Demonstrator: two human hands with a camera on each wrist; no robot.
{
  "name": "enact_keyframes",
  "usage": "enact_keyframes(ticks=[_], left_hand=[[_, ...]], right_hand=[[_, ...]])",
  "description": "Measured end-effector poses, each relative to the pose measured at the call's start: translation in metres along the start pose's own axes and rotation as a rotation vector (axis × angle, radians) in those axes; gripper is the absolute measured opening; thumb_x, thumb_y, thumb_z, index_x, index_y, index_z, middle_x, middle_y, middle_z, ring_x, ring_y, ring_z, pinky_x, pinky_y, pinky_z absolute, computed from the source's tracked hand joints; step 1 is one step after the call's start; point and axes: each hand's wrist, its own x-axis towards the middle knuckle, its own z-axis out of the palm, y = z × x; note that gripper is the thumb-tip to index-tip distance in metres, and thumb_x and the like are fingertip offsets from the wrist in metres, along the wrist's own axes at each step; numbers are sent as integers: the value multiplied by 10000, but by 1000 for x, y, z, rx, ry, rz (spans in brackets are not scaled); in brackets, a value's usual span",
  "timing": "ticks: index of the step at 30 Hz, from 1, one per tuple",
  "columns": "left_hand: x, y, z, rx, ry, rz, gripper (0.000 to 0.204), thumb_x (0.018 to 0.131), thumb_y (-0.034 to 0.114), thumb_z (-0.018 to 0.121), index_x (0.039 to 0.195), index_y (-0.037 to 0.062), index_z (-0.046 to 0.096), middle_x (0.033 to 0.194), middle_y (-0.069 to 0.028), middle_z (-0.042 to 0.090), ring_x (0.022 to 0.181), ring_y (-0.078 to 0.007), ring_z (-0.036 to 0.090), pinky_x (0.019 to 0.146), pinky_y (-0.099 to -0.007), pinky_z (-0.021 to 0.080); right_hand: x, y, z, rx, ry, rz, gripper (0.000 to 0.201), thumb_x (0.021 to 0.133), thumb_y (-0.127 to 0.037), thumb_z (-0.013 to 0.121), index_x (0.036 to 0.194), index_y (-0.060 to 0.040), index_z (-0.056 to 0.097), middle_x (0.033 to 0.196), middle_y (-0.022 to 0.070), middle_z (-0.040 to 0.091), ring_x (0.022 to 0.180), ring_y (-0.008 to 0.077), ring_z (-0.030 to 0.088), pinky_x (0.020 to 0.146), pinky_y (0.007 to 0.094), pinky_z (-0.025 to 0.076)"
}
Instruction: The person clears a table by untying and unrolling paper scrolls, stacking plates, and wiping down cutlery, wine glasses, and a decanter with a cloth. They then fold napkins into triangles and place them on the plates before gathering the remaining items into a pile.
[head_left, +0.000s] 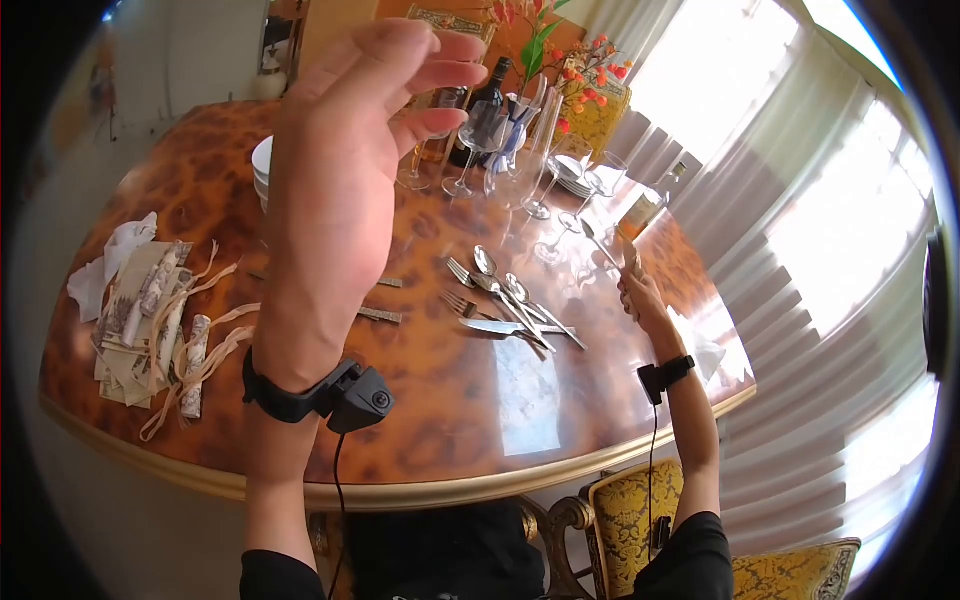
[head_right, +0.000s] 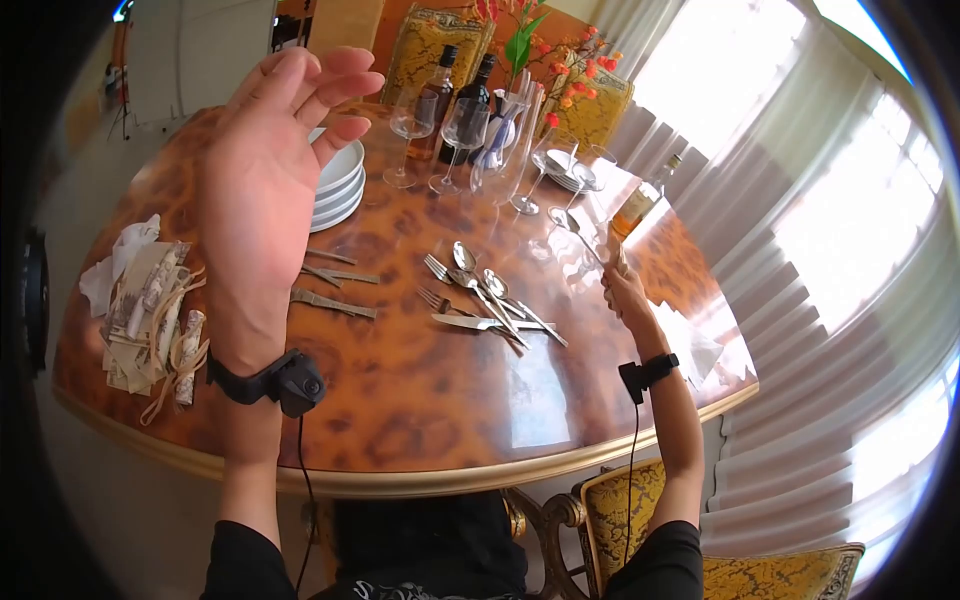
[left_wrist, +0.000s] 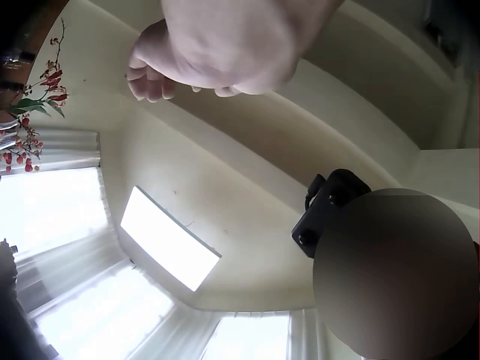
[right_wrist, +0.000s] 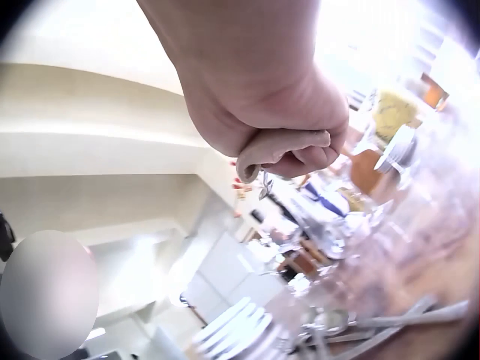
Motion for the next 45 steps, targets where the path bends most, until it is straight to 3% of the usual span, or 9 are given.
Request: enact_keyframes(ticks=[5, 9, 11, 17, 24, 28, 32, 38, 45], left_hand=[[-2, -1, 4, 168, -57, 26, 209, 973, 276, 549, 969, 82, 627, 1070, -96, 674, 1003, -189, 626, 849, -328, 437], [-1, -5, 8, 315, -153, 19, 224, 977, 275, 540, 922, 82, 638, 1011, -79, 683, 936, -164, 635, 799, -313, 446], [-1, -13, 10, 345, -180, 4, 229, 978, 275, 538, 911, 82, 641, 997, -75, 686, 920, -158, 637, 787, -310, 448], [-4, -48, 15, 249, -294, -224, 250, 979, 282, 536, 897, 70, 640, 945, -64, 681, 888, -140, 635, 760, -290, 453], [-3, -81, 13, 424, -579, -439, 305, 1005, 323, 514, 930, 60, 649, 906, -28, 675, 842, -100, 638, 705, -245, 469], [-2, -95, 9, 509, -614, -568, 303, 1007, 329, 519, 1004, 48, 632, 959, -23, 667, 886, -91, 628, 736, -243, 478], [-7, -126, 1, 734, -442, -410, 335, 992, 295, 542, 1187, 22, 553, 1060, -63, 641, 987, -114, 609, 795, -267, 496], [-13, -105, 24, 391, -192, -489, 335, 989, 183, 534, 1249, -26, 508, 1144, -74, 612, 967, -109, 597, 814, -290, 491], [-17, -104, 22, 287, -326, -478, 236, 948, 91, 531, 1149, -21, 584, 1042, -52, 633, 923, -99, 590, 801, -276, 481]], right_hand=[[4, 41, -23, -398, 89, 119, 351, 937, -396, 577, 828, -62, 561, 677, 21, 548, 491, 129, 500, 420, 291, 391], [7, 54, -27, -995, 261, -278, 444, 915, -451, 588, 868, -9, 600, 697, 165, 622, 617, 262, 658, 511, 373, 486], [-39, -13, 20, -826, 48, -44, 420, 917, -426, 601, 892, -7, 608, 666, 166, 614, 606, 268, 661, 569, 398, 491], [-80, -47, 112, -812, -341, -268, 389, 873, -418, 638, 857, -29, 630, 701, 180, 643, 655, 366, 645, 624, 446, 501], [-54, -32, 170, -1068, -225, -406, 297, 817, -325, 654, 883, -35, 667, 792, 201, 673, 724, 407, 649, 659, 495, 508], [-47, -59, 164, -905, -296, -332, 341, 828, -338, 640, 853, 1, 664, 778, 239, 664, 785, 424, 653, 685, 492, 517], [-61, -108, 152, -84, -292, -339, 226, 945, -205, 567, 870, 5, 599, 679, 4, 536, 621, 71, 475, 547, 277, 402], [-80, -159, 180, 371, -334, -578, 173, 981, -180, 543, 1003, -16, 593, 697, -39, 517, 607, 40, 458, 524, 227, 367], [-89, -165, 186, 451, -407, -616, 180, 935, -109, 506, 1046, 7, 587, 763, -24, 551, 687, 49, 464, 588, 247, 401]])
